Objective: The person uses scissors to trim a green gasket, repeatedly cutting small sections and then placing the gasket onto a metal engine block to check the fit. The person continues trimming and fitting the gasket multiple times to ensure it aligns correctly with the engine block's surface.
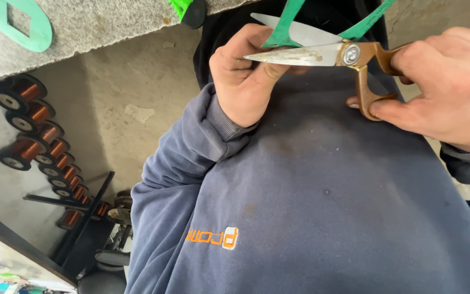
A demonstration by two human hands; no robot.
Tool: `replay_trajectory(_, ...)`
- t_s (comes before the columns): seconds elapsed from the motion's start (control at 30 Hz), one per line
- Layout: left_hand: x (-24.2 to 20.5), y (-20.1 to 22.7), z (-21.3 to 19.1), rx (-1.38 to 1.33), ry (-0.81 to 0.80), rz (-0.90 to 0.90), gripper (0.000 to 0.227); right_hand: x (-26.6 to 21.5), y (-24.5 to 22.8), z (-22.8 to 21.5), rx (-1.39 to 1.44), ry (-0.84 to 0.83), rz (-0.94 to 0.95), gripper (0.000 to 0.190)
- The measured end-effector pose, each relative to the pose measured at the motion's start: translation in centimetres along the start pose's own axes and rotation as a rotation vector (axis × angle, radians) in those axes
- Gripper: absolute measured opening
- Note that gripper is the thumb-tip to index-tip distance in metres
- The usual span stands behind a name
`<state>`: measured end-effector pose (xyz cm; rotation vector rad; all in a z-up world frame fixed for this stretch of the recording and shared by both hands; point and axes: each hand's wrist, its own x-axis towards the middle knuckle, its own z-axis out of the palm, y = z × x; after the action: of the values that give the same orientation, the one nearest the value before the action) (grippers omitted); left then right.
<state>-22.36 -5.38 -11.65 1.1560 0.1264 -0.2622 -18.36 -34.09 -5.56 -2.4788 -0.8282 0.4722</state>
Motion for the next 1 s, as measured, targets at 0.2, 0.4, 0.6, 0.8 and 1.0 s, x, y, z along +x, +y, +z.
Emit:
replay_trajectory(0.2,-0.2,-0.2,0.4,-0.058,0.008,-0.012,0.026,0.4,0.0,0.0,0.101,0.007,-0.024,0.05)
replay_trajectory(0.4,-0.3,-0.5,0.2,-0.106,-0.032,0.019,0.024,0.1,-0.2,0.1,0.056,0.005,-0.038,0.051)
replay_trajectory(0.6,-0.3,-0.4,0.5,-0.088,0.006,0.03,0.026,0.3,-0.6,0.1,0.066,0.026,-0.034,0.049)
replay_trajectory(0.8,-0.4,-0.3,0.3,-0.024,0.005,0.017,0.02,0.7,-1.5,0.1,-0.005,0.037,-0.013,0.05)
replay_trajectory(1.0,0.1,2.2,-0.2,0.025,-0.044,0.0,0.014,0.8,-2.1,0.2,0.018,0.082,-0.024,0.051)
